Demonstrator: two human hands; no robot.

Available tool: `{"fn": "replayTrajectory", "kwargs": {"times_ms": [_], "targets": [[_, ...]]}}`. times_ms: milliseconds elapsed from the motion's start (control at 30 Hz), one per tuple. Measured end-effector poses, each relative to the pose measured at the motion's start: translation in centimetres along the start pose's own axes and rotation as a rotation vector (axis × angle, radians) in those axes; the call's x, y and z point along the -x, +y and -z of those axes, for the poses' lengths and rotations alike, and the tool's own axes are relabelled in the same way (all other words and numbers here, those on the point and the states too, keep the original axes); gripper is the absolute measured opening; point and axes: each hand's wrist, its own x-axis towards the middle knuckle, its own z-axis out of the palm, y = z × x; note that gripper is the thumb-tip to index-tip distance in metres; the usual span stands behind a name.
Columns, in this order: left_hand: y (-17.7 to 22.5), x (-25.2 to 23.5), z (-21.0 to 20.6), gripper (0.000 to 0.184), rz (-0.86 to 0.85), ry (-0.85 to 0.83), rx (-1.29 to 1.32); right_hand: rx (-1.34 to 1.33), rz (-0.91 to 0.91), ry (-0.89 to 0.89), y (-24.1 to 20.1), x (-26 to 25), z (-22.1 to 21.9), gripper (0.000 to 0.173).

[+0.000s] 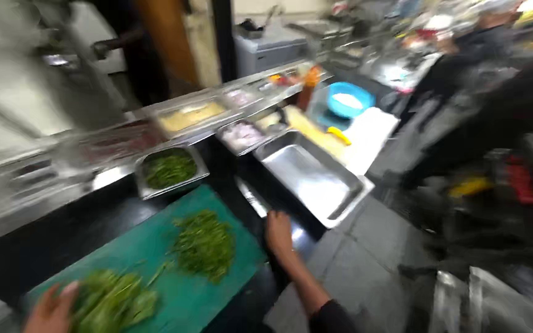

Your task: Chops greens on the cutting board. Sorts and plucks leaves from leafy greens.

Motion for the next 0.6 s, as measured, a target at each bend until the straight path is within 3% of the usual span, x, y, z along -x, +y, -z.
{"fn": "replayTrajectory", "kwargs": {"times_ms": [167,333,500,533,600], "targets": [[-0.6,0.0,0.4,0.044,0.05,-0.019,0.035,-0.067,0.045,-0.095,-0.3,-0.3,1.5,0.045],[-0.2,0.0,0.0,0.033,0.135,0.131,-0.234,-0.121,0.188,0.046,1.0,0.0,1.5,0.048],[0.8,-1.0,-0.6,0.04,-0.133,0.192,-0.207,-0.259,0.398,0.237,-2.0,2.4,3.1,0.035],[0.9,-1.5,-0.6,0.043,-0.127,0.186,-0.175,-0.293,0.447,0.233,-3.0,3.1,3.4,0.034],[1.4,-2.3,-0.3,0.046,0.056,0.171,-0.111,-0.377,0.551,0.192,-5.1,4.9,3.5,0.032]]}}
